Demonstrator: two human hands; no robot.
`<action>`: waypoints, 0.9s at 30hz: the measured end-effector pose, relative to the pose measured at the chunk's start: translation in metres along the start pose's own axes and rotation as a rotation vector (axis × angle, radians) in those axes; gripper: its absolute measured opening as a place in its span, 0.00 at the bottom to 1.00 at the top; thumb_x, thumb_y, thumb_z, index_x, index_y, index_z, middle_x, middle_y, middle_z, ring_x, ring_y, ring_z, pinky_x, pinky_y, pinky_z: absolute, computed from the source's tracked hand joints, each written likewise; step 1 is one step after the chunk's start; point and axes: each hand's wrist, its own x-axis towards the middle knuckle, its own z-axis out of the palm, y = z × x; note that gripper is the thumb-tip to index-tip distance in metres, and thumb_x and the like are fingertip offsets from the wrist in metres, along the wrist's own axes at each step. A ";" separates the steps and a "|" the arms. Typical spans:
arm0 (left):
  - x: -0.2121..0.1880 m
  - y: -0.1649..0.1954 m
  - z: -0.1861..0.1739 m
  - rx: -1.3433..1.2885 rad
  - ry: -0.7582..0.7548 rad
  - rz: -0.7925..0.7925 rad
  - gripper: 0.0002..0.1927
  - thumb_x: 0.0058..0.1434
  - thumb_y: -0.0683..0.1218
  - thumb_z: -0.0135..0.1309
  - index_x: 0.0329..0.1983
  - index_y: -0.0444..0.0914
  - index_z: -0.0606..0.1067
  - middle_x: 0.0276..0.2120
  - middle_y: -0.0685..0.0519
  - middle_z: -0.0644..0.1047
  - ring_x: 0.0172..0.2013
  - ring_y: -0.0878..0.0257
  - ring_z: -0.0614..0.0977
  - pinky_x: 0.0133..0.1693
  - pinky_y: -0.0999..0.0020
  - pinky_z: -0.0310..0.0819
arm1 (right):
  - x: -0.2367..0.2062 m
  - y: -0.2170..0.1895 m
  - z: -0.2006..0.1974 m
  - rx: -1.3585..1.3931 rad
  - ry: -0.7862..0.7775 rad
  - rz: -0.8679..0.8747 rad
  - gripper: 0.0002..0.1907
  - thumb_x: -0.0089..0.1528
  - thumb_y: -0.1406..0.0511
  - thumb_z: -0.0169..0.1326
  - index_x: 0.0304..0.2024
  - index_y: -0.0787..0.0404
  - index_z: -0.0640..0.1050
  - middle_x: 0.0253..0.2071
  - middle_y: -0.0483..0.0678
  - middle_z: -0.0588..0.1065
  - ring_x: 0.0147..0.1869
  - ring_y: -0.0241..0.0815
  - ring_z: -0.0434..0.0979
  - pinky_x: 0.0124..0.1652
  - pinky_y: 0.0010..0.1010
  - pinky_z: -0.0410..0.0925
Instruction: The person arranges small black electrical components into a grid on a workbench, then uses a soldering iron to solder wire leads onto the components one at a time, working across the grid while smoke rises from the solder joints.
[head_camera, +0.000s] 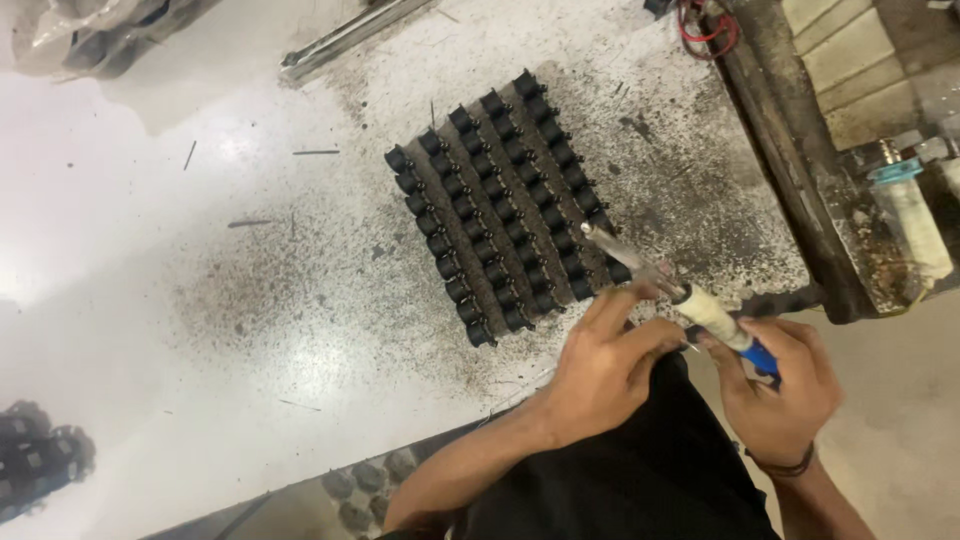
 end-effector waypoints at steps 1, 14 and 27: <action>0.000 -0.003 -0.005 0.150 0.046 0.064 0.17 0.54 0.31 0.56 0.47 0.35 0.77 0.57 0.36 0.77 0.49 0.46 0.83 0.40 0.63 0.81 | 0.005 0.000 0.000 -0.005 0.002 -0.002 0.21 0.63 0.67 0.75 0.51 0.66 0.77 0.45 0.55 0.77 0.41 0.40 0.78 0.38 0.25 0.69; 0.003 -0.015 -0.006 -0.376 -0.066 -0.103 0.08 0.67 0.37 0.56 0.48 0.34 0.78 0.52 0.40 0.77 0.50 0.54 0.82 0.49 0.63 0.80 | 0.009 -0.011 0.015 0.089 -0.050 0.029 0.18 0.63 0.67 0.71 0.50 0.66 0.77 0.46 0.53 0.77 0.41 0.40 0.78 0.39 0.24 0.69; 0.015 0.004 0.011 -0.594 -0.160 -0.231 0.09 0.72 0.41 0.55 0.52 0.35 0.80 0.40 0.49 0.83 0.36 0.63 0.85 0.36 0.72 0.79 | 0.028 -0.008 0.041 1.045 -0.081 0.102 0.42 0.67 0.42 0.53 0.69 0.68 0.66 0.55 0.57 0.77 0.56 0.50 0.80 0.55 0.40 0.76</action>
